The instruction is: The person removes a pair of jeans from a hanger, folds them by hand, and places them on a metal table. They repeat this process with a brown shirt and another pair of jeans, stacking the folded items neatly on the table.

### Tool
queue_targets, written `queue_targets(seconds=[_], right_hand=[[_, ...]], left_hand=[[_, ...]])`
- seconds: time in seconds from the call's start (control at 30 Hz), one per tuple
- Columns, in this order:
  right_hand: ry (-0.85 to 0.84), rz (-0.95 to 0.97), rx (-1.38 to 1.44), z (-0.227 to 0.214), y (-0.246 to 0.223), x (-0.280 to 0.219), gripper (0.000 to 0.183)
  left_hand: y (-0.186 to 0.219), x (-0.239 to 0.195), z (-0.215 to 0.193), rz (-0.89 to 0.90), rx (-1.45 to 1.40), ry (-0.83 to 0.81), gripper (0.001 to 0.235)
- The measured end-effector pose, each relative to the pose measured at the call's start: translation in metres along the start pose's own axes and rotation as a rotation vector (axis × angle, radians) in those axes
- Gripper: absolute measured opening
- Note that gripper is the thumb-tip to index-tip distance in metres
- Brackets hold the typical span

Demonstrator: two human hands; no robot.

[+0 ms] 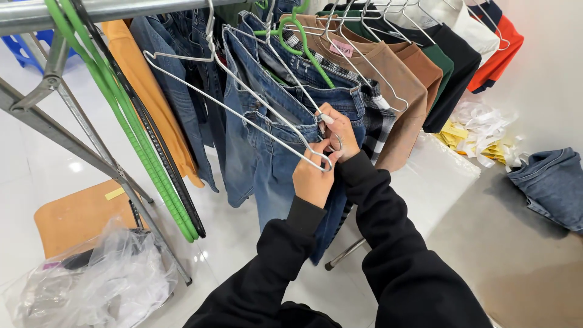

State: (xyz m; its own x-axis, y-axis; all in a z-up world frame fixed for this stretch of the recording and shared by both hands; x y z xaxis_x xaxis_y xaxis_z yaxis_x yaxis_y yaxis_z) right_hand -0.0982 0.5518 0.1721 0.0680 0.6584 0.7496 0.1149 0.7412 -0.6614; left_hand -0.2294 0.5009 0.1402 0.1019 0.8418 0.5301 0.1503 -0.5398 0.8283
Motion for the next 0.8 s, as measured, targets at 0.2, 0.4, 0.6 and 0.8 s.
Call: queue_targets(seconds=[0.2, 0.4, 0.6, 0.8], right_hand=[[-0.213, 0.264, 0.203, -0.01, -0.005, -0.036, 0.139], [-0.22, 0.319, 0.113, -0.011, -0.019, -0.024, 0.098], [-0.133, 0.28, 0.07, -0.021, 0.004, -0.014, 0.069], [-0.097, 0.39, -0.037, -0.001, -0.024, -0.022, 0.111]], left_hand=[[0.044, 0.016, -0.046, 0.1, -0.096, 0.083, 0.081], [0.039, 0.036, -0.045, 0.052, -0.089, 0.031, 0.085], [0.039, 0.046, -0.046, 0.051, 0.027, 0.048, 0.062], [0.047, 0.042, -0.056, 0.05, -0.107, -0.154, 0.071]])
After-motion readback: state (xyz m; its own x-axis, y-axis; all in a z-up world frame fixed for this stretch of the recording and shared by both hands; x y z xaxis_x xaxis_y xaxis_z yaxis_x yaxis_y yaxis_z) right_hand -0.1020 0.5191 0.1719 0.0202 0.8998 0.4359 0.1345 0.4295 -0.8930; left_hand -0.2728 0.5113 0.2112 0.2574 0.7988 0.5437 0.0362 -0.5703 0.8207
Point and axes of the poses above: each hand's wrist, its own x-axis towards the middle knuckle, its own z-axis out of the palm, y = z × x, the point moved 8 cm from there along x, towards the middle knuckle, and after that the axes turned 9 degrees about -z, right-handed, at the moved point
